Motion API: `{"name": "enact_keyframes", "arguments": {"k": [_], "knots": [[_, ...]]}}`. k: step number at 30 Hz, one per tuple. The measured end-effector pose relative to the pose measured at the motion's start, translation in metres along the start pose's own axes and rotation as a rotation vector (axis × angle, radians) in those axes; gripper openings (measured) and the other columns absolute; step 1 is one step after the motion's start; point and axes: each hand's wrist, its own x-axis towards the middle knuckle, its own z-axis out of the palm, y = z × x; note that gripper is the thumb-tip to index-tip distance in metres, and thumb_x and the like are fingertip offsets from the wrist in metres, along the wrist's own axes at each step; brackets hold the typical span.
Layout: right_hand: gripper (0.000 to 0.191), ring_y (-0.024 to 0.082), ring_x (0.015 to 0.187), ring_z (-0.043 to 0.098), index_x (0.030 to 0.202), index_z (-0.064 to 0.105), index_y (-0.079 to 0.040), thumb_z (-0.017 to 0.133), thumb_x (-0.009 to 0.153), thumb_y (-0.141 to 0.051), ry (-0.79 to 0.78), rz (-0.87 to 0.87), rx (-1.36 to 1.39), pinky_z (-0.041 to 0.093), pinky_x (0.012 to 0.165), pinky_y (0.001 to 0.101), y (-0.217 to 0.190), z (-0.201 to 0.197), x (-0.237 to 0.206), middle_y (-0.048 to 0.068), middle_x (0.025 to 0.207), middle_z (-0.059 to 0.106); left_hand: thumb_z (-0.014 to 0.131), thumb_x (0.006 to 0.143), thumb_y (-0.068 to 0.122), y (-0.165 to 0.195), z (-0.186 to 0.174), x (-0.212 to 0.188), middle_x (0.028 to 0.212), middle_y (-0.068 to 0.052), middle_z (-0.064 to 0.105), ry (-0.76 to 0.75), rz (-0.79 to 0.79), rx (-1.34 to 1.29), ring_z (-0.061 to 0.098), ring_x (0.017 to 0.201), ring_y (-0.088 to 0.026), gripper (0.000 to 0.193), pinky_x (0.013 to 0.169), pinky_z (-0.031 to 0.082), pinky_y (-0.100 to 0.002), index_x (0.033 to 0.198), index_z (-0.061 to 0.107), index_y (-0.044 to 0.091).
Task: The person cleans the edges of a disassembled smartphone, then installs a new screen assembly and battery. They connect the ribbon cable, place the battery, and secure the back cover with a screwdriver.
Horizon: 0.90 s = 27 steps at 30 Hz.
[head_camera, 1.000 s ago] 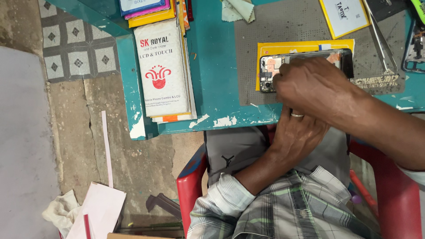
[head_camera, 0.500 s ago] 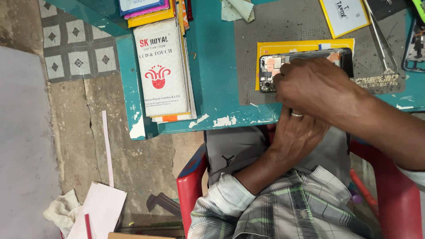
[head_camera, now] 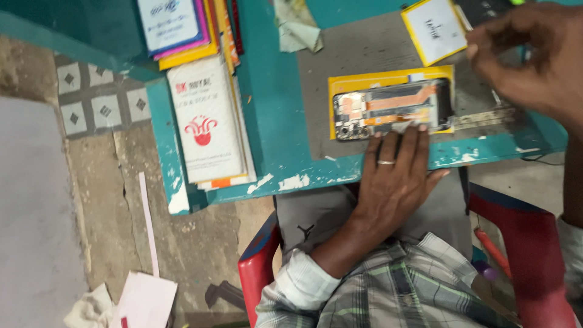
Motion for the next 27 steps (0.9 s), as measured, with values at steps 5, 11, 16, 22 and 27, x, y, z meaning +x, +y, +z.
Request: {"name": "enact_keyframes", "arguments": {"k": [5,11,16,22,27], "knots": [[0.027,0.028,0.083,0.074,0.114,0.073,0.007,0.077,0.099,-0.015,-0.044,0.128,-0.013,0.059,0.07,0.0361,0.033,0.002,0.019,0.022,0.098,0.073,0.067,0.097,0.052,0.008,0.003,0.003,0.142,-0.017,0.059,-0.025,0.028,0.047,0.056,0.129,-0.033,0.069,0.118,0.044,-0.054,0.141,0.062,-0.002],[0.063,0.032,0.059,0.07,0.083,0.074,0.008,0.095,0.078,-0.051,-0.124,0.224,-0.547,0.061,0.065,0.0391,0.022,0.018,0.036,0.02,0.07,0.069,0.067,0.098,0.051,0.021,0.009,0.009,0.141,-0.017,0.059,-0.048,0.03,0.076,0.056,0.13,-0.033,0.07,0.12,0.041,-0.055,0.144,0.06,-0.001],[0.061,0.038,0.075,0.071,0.092,0.073,0.008,0.096,0.081,-0.048,-0.07,0.271,-0.477,0.06,0.073,0.0436,0.014,0.02,0.04,0.026,0.085,0.071,0.066,0.099,0.05,0.024,0.012,0.008,0.141,-0.018,0.059,-0.059,0.017,0.072,0.055,0.131,-0.033,0.07,0.122,0.04,-0.055,0.145,0.059,-0.001],[0.051,0.037,0.091,0.073,0.124,0.068,0.008,0.087,0.085,-0.019,0.025,0.212,-0.055,0.058,0.077,0.0456,0.016,0.021,0.045,0.028,0.109,0.073,0.066,0.099,0.051,0.021,0.011,0.005,0.142,-0.017,0.058,-0.062,0.025,0.078,0.054,0.131,-0.033,0.07,0.122,0.038,-0.055,0.145,0.059,-0.001],[0.029,0.029,0.097,0.072,0.126,0.063,0.008,0.068,0.108,-0.014,0.049,0.314,0.311,0.062,0.078,0.0381,-0.003,0.009,0.027,0.024,0.113,0.069,0.066,0.1,0.051,0.017,0.007,0.003,0.146,-0.014,0.056,-0.054,0.034,0.091,0.053,0.132,-0.031,0.069,0.122,0.039,-0.053,0.146,0.058,0.0]]}}
